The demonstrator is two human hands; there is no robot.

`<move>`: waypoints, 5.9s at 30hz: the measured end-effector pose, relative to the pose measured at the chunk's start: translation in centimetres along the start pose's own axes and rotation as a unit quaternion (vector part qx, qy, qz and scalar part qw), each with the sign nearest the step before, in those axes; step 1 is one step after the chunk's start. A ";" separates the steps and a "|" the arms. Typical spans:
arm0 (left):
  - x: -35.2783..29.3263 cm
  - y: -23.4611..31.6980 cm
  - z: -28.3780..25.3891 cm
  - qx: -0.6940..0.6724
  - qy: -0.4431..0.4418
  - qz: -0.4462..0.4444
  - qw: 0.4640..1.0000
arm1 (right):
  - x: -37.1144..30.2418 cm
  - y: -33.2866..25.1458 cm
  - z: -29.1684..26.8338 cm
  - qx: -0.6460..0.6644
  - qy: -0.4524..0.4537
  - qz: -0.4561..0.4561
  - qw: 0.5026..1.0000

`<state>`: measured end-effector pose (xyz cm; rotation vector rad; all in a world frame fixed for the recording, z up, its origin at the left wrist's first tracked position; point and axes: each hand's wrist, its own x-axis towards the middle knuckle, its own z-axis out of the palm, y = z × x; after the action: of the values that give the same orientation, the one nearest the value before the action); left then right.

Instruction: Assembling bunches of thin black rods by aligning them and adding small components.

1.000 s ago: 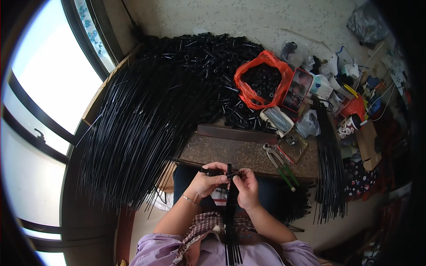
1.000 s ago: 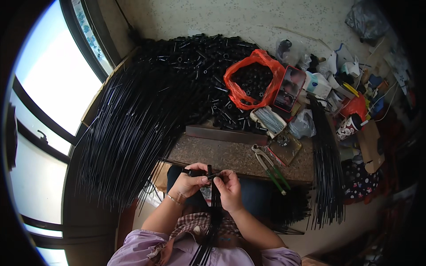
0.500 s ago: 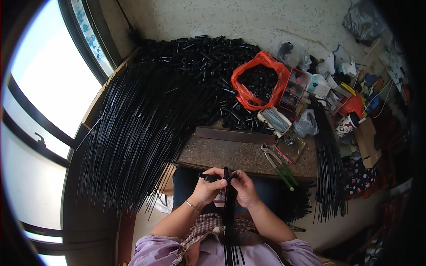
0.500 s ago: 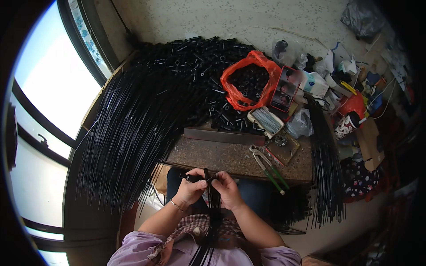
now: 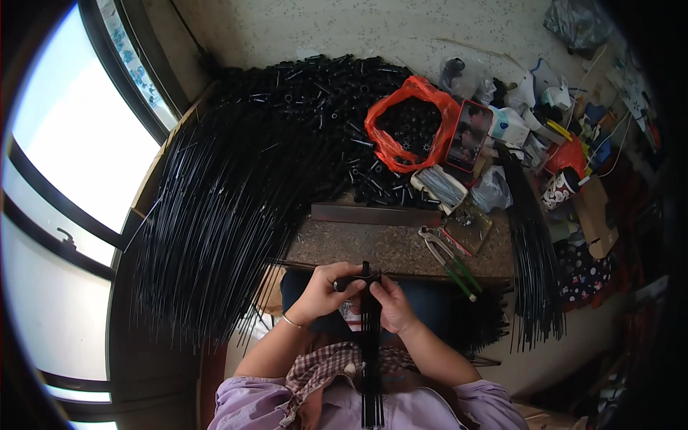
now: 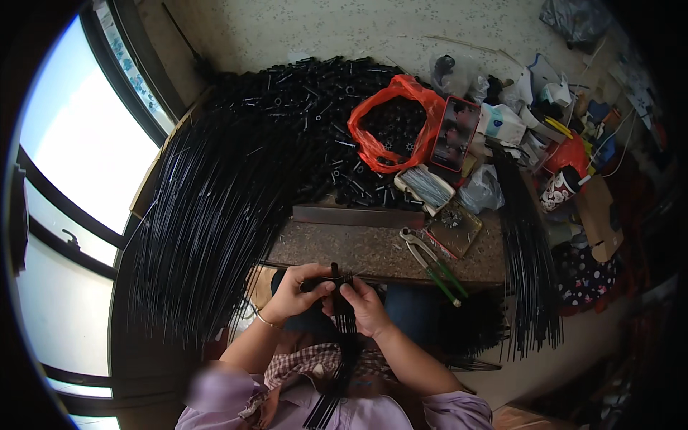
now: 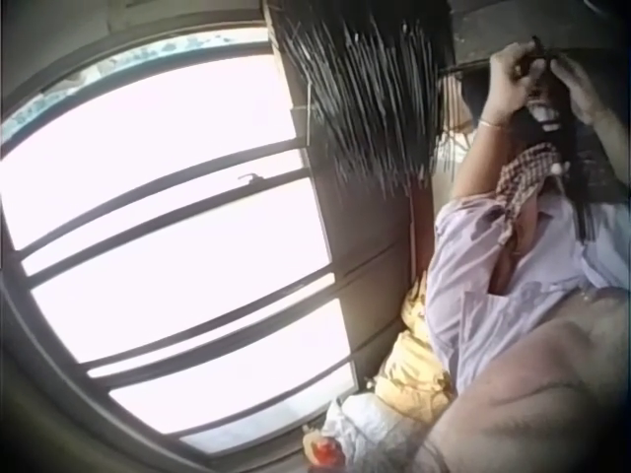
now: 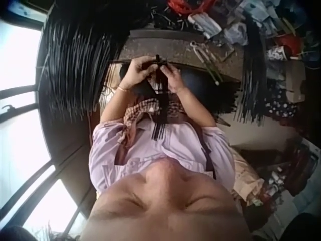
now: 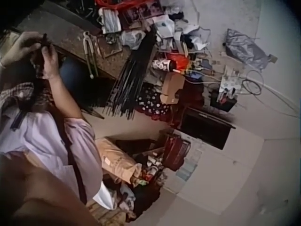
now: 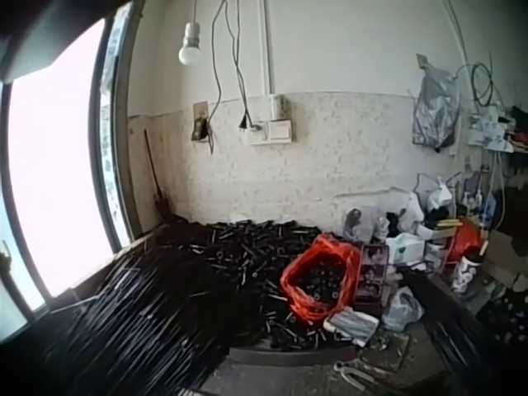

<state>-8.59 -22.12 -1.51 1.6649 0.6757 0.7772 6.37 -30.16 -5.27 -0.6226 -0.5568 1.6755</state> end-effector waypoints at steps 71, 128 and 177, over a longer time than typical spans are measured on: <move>0.4 4.5 -0.8 -0.012 -0.062 -0.043 0.997 | -1.7 0.0 0.8 -0.019 0.001 -0.005 1.000; 0.9 1.9 2.6 -0.370 -0.093 0.096 0.919 | -1.1 -1.0 -1.1 -0.035 0.133 -0.215 0.967; -1.0 1.4 2.4 0.133 0.006 0.133 0.982 | -0.8 -1.3 3.6 -0.462 0.192 -0.351 0.791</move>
<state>-7.28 -24.60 -0.63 2.0240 0.5899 0.9164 4.98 -30.81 -1.65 -1.2296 -1.1451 0.4548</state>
